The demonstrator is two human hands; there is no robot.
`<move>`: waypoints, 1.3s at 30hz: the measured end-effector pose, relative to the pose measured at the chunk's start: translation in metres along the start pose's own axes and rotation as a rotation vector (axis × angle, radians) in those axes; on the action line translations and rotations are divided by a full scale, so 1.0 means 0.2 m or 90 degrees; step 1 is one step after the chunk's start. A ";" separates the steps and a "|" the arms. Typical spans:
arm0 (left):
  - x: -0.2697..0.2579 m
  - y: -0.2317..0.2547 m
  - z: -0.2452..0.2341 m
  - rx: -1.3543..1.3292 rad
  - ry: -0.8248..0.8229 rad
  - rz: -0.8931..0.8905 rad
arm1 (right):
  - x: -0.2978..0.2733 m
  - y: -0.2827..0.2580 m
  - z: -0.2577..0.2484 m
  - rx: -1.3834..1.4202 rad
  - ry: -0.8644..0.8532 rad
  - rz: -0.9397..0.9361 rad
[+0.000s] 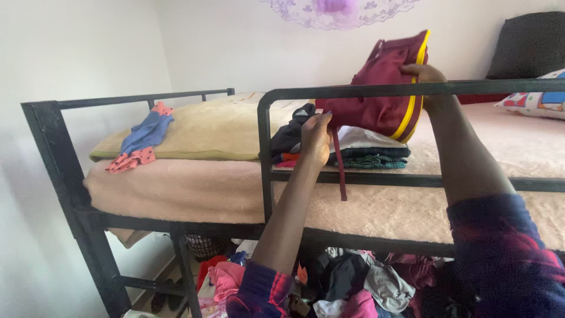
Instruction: The person picks up clothing items from a blue basket, folds a pair of maroon shorts on a table, and places them on a bunk bed, before folding several other garments including a black shirt, a red pair of pants, a light blue patterned item, and a red patterned item by hand.
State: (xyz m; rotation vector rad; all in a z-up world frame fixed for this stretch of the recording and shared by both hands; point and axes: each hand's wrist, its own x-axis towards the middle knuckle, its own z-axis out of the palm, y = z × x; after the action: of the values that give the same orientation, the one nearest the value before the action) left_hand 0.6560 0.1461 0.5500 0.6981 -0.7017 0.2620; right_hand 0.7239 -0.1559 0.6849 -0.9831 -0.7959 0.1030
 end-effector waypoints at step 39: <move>-0.25 0.14 0.22 0.495 0.171 0.035 | -0.59 0.09 0.66 -0.631 0.213 0.219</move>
State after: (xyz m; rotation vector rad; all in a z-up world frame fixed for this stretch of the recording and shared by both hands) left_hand 0.5835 0.1389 0.5542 1.3522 -0.3442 0.6832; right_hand 0.5595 -0.1018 0.6459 -2.0097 -0.3270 -0.1811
